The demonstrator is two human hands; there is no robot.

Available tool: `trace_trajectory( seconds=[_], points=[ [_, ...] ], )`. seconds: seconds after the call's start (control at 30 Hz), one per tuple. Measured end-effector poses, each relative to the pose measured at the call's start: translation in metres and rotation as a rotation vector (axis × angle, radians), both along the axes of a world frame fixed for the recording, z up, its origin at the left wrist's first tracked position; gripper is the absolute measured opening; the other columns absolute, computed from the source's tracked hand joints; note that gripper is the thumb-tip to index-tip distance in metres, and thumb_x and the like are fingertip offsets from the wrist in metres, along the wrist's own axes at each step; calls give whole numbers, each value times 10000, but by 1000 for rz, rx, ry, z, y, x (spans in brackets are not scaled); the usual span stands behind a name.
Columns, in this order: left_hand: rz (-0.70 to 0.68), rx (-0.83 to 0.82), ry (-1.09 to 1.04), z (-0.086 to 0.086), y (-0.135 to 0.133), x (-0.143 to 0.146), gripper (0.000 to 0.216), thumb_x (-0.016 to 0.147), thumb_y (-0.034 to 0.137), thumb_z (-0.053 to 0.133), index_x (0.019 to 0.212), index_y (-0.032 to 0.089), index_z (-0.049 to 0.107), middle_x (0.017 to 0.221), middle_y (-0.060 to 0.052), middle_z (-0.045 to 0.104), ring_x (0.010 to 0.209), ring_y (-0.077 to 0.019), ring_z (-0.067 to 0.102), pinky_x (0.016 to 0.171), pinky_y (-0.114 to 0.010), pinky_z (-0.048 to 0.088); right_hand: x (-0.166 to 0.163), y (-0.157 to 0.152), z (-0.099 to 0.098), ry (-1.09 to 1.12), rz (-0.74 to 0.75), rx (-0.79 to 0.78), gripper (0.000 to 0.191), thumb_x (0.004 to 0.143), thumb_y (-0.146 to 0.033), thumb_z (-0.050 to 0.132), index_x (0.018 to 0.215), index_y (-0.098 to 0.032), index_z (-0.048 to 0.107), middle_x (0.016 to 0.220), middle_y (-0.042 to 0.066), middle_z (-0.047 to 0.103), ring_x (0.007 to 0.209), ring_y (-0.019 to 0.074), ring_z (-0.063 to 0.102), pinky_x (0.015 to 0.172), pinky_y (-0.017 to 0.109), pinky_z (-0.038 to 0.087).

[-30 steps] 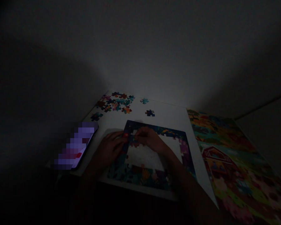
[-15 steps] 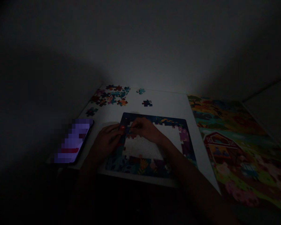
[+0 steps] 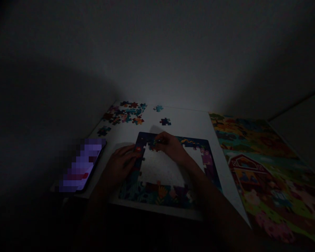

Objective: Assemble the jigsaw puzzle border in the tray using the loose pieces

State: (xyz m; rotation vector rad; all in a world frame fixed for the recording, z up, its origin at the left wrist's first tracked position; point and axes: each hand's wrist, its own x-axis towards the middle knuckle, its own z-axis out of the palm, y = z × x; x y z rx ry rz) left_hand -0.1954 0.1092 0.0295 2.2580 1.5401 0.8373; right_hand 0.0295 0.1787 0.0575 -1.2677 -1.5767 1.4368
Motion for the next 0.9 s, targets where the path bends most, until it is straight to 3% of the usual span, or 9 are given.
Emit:
trace_trajectory(
  seconds=[0.1,0.33,0.43,0.57,0.7,0.9],
  points=[
    [5,1,-1,-1,0,0,232,923,168,542,1063,264,701,1290,-47,604,1218,-233,512,1025,-450,429,0,3,-1,8,-62,-3,266,675,-284,719,873,-196,565,695,-8,660,621,138,595,561,262,433],
    [12,-7,-2,1,-1,1,238,932,181,531,1083,285,683,1300,-24,596,1223,-227,508,1030,-476,427,-6,3,-17,16,-35,9,247,723,-300,706,923,-192,608,742,13,693,655,157,636,630,298,509],
    [13,-17,-7,3,-2,2,233,930,179,536,1077,273,690,1300,-34,599,1221,-232,509,1025,-459,431,-10,-1,-20,-110,-14,139,209,789,-266,646,985,-195,629,807,28,691,730,172,645,700,329,525],
    [16,-27,-3,5,-3,2,239,932,176,534,1083,275,690,1302,-31,597,1225,-232,501,1023,-451,431,-14,-6,-19,-390,4,405,206,802,-229,664,1005,-204,674,1066,87,632,927,214,621,832,395,513],
    [16,-21,-7,5,-2,2,226,930,183,541,1078,263,691,1294,-38,604,1207,-234,513,1011,-452,437,-14,-10,-18,-492,98,453,309,798,-268,713,1098,-210,674,1221,122,540,1014,241,600,849,423,522],
    [12,-27,-6,6,-2,2,223,932,185,538,1075,258,692,1293,-40,604,1210,-231,511,1021,-447,429,-8,-12,-20,-469,203,484,482,776,-315,749,1225,-206,612,1250,125,514,1178,268,528,944,432,494]
  ],
)
